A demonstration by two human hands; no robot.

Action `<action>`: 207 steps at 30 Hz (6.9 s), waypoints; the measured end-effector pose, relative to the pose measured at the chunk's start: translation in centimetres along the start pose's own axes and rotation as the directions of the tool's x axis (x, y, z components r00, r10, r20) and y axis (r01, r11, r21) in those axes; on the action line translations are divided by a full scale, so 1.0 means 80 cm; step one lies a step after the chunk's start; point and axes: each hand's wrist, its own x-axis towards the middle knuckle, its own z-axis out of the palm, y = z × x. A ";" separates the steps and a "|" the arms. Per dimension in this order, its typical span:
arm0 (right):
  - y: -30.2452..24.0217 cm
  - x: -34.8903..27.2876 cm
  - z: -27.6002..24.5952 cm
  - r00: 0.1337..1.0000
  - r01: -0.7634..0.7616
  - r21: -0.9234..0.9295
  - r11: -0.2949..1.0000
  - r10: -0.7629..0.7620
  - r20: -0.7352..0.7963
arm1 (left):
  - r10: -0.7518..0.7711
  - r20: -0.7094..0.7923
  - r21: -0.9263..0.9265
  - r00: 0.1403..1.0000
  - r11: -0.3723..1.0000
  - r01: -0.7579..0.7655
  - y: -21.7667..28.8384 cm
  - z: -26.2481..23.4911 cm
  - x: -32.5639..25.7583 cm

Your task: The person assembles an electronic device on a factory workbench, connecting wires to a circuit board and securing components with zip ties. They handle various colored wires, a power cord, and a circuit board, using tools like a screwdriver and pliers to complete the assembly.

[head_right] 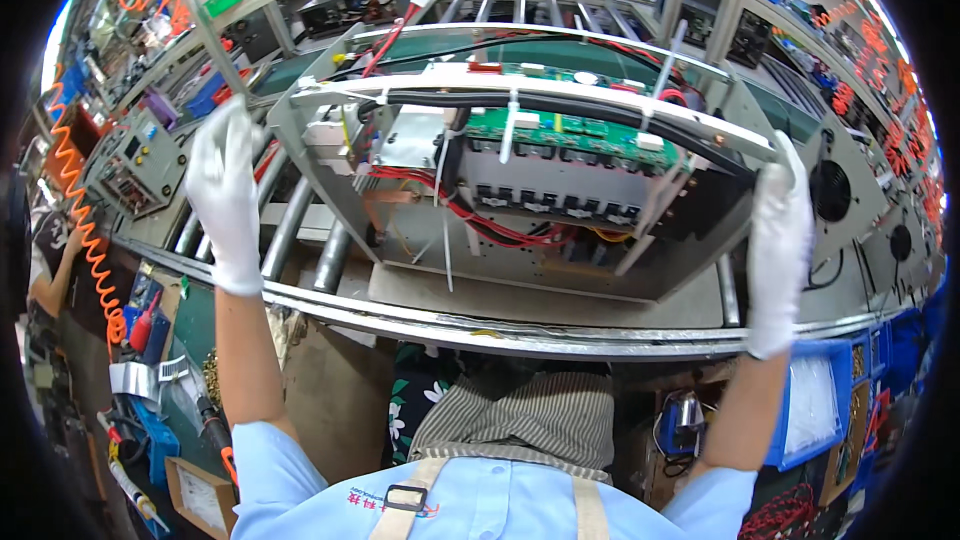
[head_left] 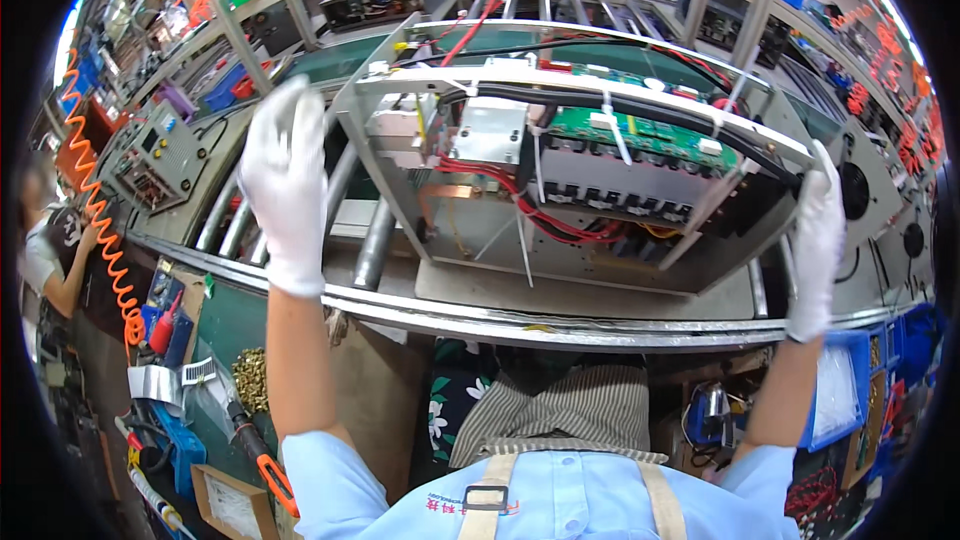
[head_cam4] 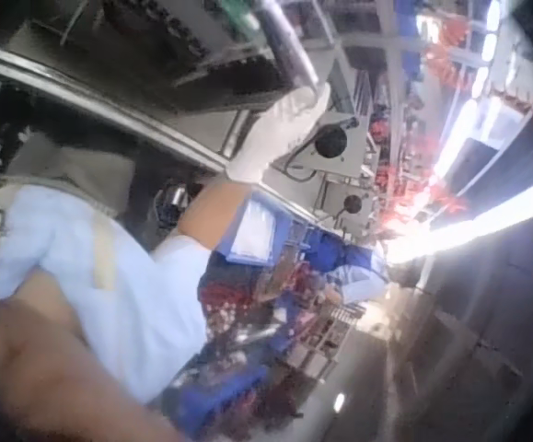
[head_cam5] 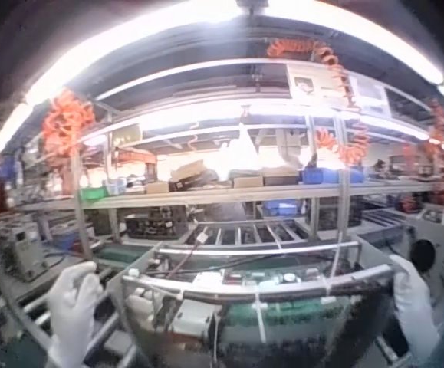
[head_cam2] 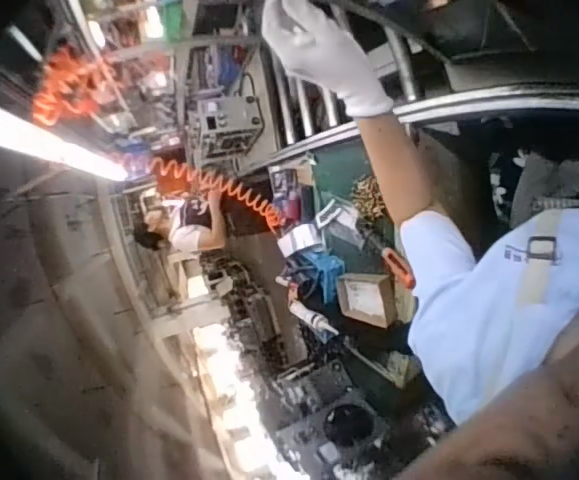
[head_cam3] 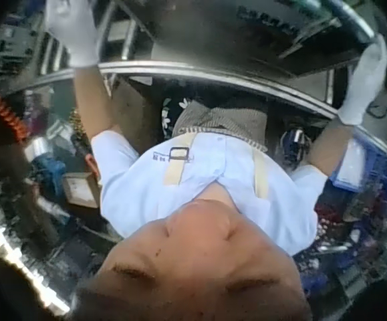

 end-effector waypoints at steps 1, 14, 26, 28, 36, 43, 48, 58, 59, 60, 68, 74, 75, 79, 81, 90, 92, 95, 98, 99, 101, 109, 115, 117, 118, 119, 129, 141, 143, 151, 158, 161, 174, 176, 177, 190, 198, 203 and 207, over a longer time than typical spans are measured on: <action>0.009 0.013 -0.025 0.980 -0.129 0.163 0.978 0.101 0.170 | 0.082 0.009 0.081 0.997 0.993 -0.083 0.025 0.004 0.023; 0.018 0.043 -0.022 0.966 -0.046 -0.044 0.998 0.056 0.253 | -0.301 0.723 0.594 0.622 0.730 -0.338 -0.061 0.091 0.183; -0.070 -0.159 -0.114 0.979 -0.088 -0.060 0.994 0.097 0.181 | -0.121 0.307 0.343 0.944 0.939 0.009 0.051 -0.066 -0.006; -0.052 -0.217 -0.136 0.986 -0.050 -0.137 0.989 0.071 0.153 | -0.121 0.208 0.319 0.971 0.947 0.050 0.066 -0.096 -0.049; 0.002 -0.361 -0.152 0.998 -0.037 -0.104 0.994 0.042 0.049 | -0.061 -0.085 0.323 0.994 0.943 0.085 0.070 -0.172 -0.185; -0.019 -0.357 -0.153 0.995 -0.050 -0.200 0.978 0.067 0.078 | -0.110 -0.113 0.426 0.988 0.892 0.148 0.050 -0.179 -0.204; -0.032 -0.324 -0.153 0.988 -0.042 -0.204 0.978 0.071 0.138 | -0.147 -0.066 0.280 0.987 0.947 0.160 0.048 -0.184 -0.187; -0.076 -0.108 -0.070 0.975 0.213 -0.005 0.977 -0.212 0.067 | -0.070 0.322 0.294 0.944 0.956 -0.029 0.045 -0.090 0.018; -0.069 -0.095 -0.061 0.969 0.243 0.030 0.970 -0.244 0.032 | -0.089 0.211 0.113 0.973 0.991 0.066 0.070 -0.070 0.019; -0.060 -0.077 -0.054 0.971 0.236 0.040 0.971 -0.237 0.027 | -0.072 0.197 0.084 0.978 0.995 0.056 0.089 -0.062 0.017; 0.015 0.007 0.028 0.894 0.433 -0.103 0.896 -0.441 -0.076 | 0.015 0.326 0.079 0.945 0.996 -0.043 0.096 -0.027 -0.133; -0.029 -0.020 0.046 0.966 0.256 0.096 0.962 -0.259 0.021 | -0.530 0.366 0.036 0.765 0.830 0.557 0.039 -0.100 -0.199; -0.035 -0.020 0.055 0.977 0.212 0.163 0.964 -0.215 0.003 | -0.558 0.409 0.017 0.722 0.796 0.605 0.038 -0.093 -0.200; -0.042 -0.014 0.079 0.961 0.276 0.065 0.959 -0.274 -0.030 | -0.480 0.664 -0.053 0.574 0.735 0.676 0.030 -0.072 -0.200; -0.055 -0.014 0.070 0.951 0.308 -0.062 0.949 -0.309 -0.002 | -0.500 0.787 0.088 0.360 0.670 0.737 0.050 -0.042 -0.183; -0.046 -0.001 0.065 0.938 0.348 -0.216 0.912 -0.336 0.091 | -0.089 0.824 -0.031 0.559 0.979 0.202 0.103 0.076 -0.207; -0.044 0.003 0.062 0.940 0.341 -0.225 0.913 -0.322 0.117 | -0.067 0.661 -0.039 0.747 0.992 0.123 0.071 0.064 -0.219; -0.037 0.005 0.042 0.921 0.391 -0.197 0.899 -0.384 0.073 | -0.368 0.583 0.168 0.724 0.927 0.336 0.066 0.016 -0.179; -0.031 0.002 0.032 0.966 0.256 -0.157 0.954 -0.247 0.072 | -0.449 0.326 0.213 0.832 0.892 0.398 0.012 -0.043 -0.182; -0.006 0.005 0.015 0.951 0.309 -0.239 0.921 -0.296 0.091 | -0.466 0.274 0.178 0.841 0.884 0.431 -0.004 -0.055 -0.183; 0.043 0.010 -0.014 0.961 0.274 -0.201 0.940 -0.260 0.094 | -0.583 0.190 0.052 0.790 0.810 0.585 -0.030 -0.069 -0.185; 0.238 0.067 -0.162 0.972 0.169 -0.535 0.828 -0.230 -0.048 | -0.434 0.346 0.253 0.832 0.897 0.362 -0.158 0.032 -0.152; 0.265 0.069 -0.195 0.959 0.136 -0.796 0.591 -0.281 -0.045 | -0.544 0.590 0.329 0.597 0.837 0.437 -0.254 0.165 -0.110; 0.268 0.062 -0.200 0.950 0.127 -0.810 0.572 -0.306 -0.067 | -0.584 0.626 0.289 0.516 0.789 0.542 -0.266 0.213 -0.118; 0.268 0.055 -0.205 0.937 0.143 -0.821 0.553 -0.343 -0.067 | -0.597 0.652 0.279 0.467 0.762 0.584 -0.263 0.232 -0.118; 0.268 0.052 -0.209 0.952 0.089 -0.739 0.668 -0.276 -0.135 | -0.639 0.638 0.305 0.431 0.723 0.620 -0.260 0.249 -0.116; 0.175 0.019 -0.126 0.932 0.028 -0.418 0.908 -0.176 -0.318 | -0.433 0.459 0.150 0.776 0.898 0.412 -0.283 0.357 -0.012; 0.154 0.030 -0.095 0.934 -0.010 -0.266 0.964 -0.087 -0.347 | -0.176 0.889 0.210 0.423 0.977 -0.033 -0.275 0.377 0.129; 0.163 0.025 -0.105 0.929 -0.021 -0.256 0.966 -0.075 -0.361 | -0.342 0.763 0.239 0.548 0.938 0.252 -0.287 0.288 0.119; 0.046 0.024 -0.024 0.926 -0.039 -0.165 0.986 -0.026 -0.377 | -0.048 0.338 0.326 0.940 0.943 -0.069 -0.215 -0.034 0.094; -0.026 -0.001 0.038 0.965 0.258 -0.141 0.956 -0.263 -0.021 | 0.335 0.230 0.117 0.914 0.922 -0.368 0.038 0.065 0.069; -0.005 -0.022 0.038 0.897 0.424 0.085 0.902 -0.431 0.095 | 0.606 0.691 0.213 0.394 0.351 -0.912 0.138 0.116 0.008; 0.291 0.078 -0.221 0.760 -0.629 -0.449 0.635 0.383 -0.524 | 0.173 0.879 0.145 0.445 0.792 -0.593 0.183 0.080 -0.082; 0.291 0.090 -0.219 0.763 -0.639 -0.473 0.607 0.418 -0.493 | 0.091 0.889 0.113 0.450 0.907 -0.406 0.166 0.125 -0.108; 0.296 0.094 -0.235 0.762 -0.644 -0.480 0.596 0.441 -0.475 | 0.032 0.903 0.096 0.429 0.957 -0.275 0.163 0.163 -0.120; 0.335 0.104 -0.287 0.824 -0.555 -0.526 0.644 0.512 -0.243 | -0.309 0.946 0.082 0.098 0.519 0.851 0.110 0.728 -0.368; 0.328 0.107 -0.288 0.811 -0.583 -0.427 0.691 0.531 -0.247 | -0.207 0.935 0.340 -0.289 0.282 0.897 0.115 0.811 -0.450; 0.326 0.107 -0.287 0.802 -0.592 -0.420 0.687 0.552 -0.229 | 0.093 0.975 0.189 -0.204 0.149 0.971 0.125 0.782 -0.405; 0.332 0.100 -0.289 0.790 -0.607 -0.444 0.659 0.562 -0.246 | 0.082 0.975 0.196 -0.207 0.122 0.973 0.154 0.721 -0.297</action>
